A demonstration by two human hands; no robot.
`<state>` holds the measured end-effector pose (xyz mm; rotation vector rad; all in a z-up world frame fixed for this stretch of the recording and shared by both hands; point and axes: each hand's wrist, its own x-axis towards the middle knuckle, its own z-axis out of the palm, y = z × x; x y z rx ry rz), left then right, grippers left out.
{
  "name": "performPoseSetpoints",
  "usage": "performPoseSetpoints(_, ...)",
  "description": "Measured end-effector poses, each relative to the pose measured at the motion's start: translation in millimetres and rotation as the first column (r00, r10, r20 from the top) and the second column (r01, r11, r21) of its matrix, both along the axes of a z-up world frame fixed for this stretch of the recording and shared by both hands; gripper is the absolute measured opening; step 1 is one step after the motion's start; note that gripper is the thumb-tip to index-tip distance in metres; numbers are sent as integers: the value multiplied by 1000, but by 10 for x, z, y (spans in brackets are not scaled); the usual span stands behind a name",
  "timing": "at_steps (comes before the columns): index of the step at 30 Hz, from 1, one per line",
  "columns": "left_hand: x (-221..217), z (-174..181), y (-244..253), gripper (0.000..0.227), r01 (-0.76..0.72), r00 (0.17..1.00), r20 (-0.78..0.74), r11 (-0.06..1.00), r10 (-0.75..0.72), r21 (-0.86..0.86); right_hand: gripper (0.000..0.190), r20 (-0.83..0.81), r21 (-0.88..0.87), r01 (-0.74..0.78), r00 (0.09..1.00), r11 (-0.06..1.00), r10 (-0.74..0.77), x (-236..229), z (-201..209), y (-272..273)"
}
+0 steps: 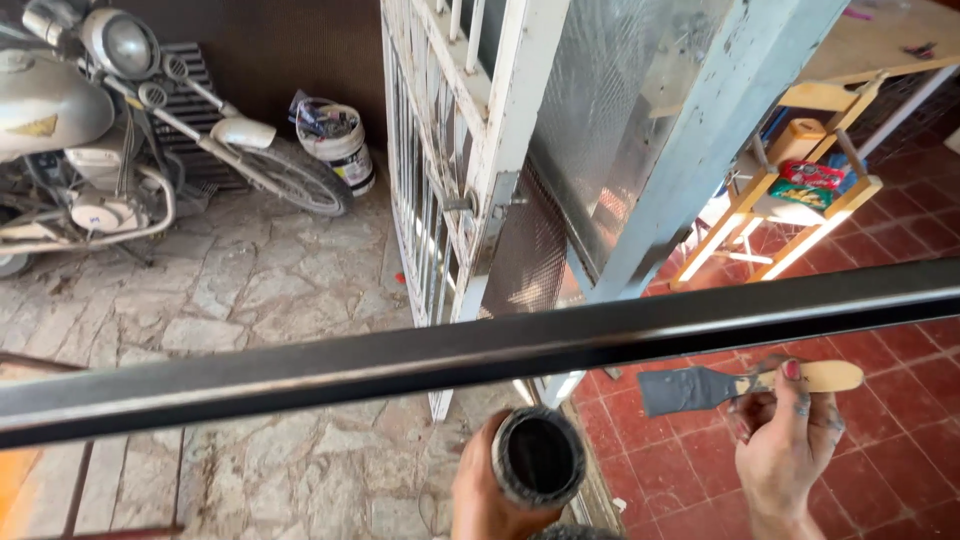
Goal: Painting a long rectangular metal beam with black paint using a handheld brush in a workshop area.
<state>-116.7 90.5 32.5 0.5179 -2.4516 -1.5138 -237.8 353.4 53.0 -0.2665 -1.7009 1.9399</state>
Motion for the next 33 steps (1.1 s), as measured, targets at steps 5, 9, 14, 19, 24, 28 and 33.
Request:
performPoseSetpoints(5, -245, -64, 391, 101, 169, 970, -162, 983, -180, -77, 15, -42, 184, -325, 940, 928, 337, 191, 78, -96)
performPoseSetpoints(9, -317, 31, 634, 105, 230, 954, -176, 969, -243, -89, 25, -117, 602, -421, 794, 678, 597, 125, 200, -74)
performPoseSetpoints(14, -338, 144, 805, 112, 244, 955, -161, 968, -249, -52, 31, 101, 730, -497, 757, 470, 645, 94, 235, 0)
performPoseSetpoints(19, -340, 79, 840, 115, 231, 963, -131, 972, -234, -38, 30, 155, 264, -493, 870, 829, 468, -11, -98, 300)
performPoseSetpoints(24, -369, 4, 778, 112, 214, 972, -88, 976, -217, -43, 26, 122, 1, -428, 897, 904, 425, -26, 152, 142)
performPoseSetpoints(28, -378, -18, 723, 112, 184, 976, -106, 982, -188, -42, 26, 167, -101, -356, 914, 929, 369, 17, 227, 0)
performPoseSetpoints(33, -319, -185, 601, 102, 175, 977, -120, 985, -173, 1, 26, 268, -316, -231, 908, 920, 321, -199, -169, 98)
